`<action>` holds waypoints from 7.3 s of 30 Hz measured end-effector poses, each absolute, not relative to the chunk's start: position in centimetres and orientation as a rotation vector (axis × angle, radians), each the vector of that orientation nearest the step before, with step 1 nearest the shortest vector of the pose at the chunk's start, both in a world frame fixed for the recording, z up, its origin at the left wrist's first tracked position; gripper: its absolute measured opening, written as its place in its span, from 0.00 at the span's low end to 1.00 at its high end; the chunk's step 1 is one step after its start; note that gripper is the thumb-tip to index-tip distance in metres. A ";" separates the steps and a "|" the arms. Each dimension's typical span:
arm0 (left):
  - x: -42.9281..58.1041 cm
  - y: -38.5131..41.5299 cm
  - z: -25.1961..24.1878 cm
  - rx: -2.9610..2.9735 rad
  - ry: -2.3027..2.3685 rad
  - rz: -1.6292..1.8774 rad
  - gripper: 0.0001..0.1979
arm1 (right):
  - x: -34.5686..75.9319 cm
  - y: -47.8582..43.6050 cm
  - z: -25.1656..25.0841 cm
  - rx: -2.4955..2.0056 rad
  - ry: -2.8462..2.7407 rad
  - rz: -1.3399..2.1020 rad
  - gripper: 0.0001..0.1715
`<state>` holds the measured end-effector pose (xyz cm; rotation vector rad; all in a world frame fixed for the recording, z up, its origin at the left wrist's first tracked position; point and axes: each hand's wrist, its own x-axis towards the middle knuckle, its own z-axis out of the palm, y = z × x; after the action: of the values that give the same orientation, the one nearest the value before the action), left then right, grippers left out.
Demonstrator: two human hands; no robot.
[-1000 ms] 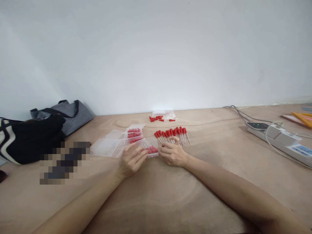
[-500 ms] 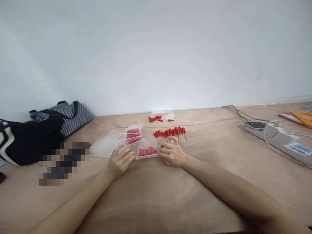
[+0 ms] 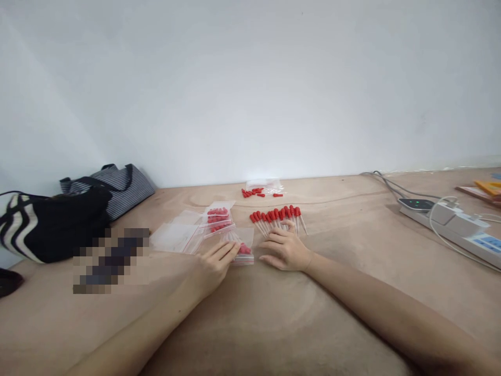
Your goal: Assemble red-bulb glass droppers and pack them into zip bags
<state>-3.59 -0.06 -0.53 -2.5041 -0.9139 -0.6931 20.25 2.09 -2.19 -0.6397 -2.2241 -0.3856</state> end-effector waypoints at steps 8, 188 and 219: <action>-4.9 -0.4 5.4 -2.338 -1.686 -1.567 0.18 | 20.3 2.5 -2.1 -0.739 -2.213 -0.359 0.10; 1.5 0.3 0.0 -3.093 -1.329 -0.536 0.29 | 21.6 0.2 -2.7 -1.058 -1.851 1.029 0.07; -3.9 -0.3 0.6 -3.099 -1.404 -0.419 0.25 | 26.5 11.0 -1.0 -1.772 -2.112 0.119 0.17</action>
<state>-3.91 -0.32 0.63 -3.0988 -1.4044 -0.4194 26.49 10.99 -1.02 -1.7722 -2.1118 0.1187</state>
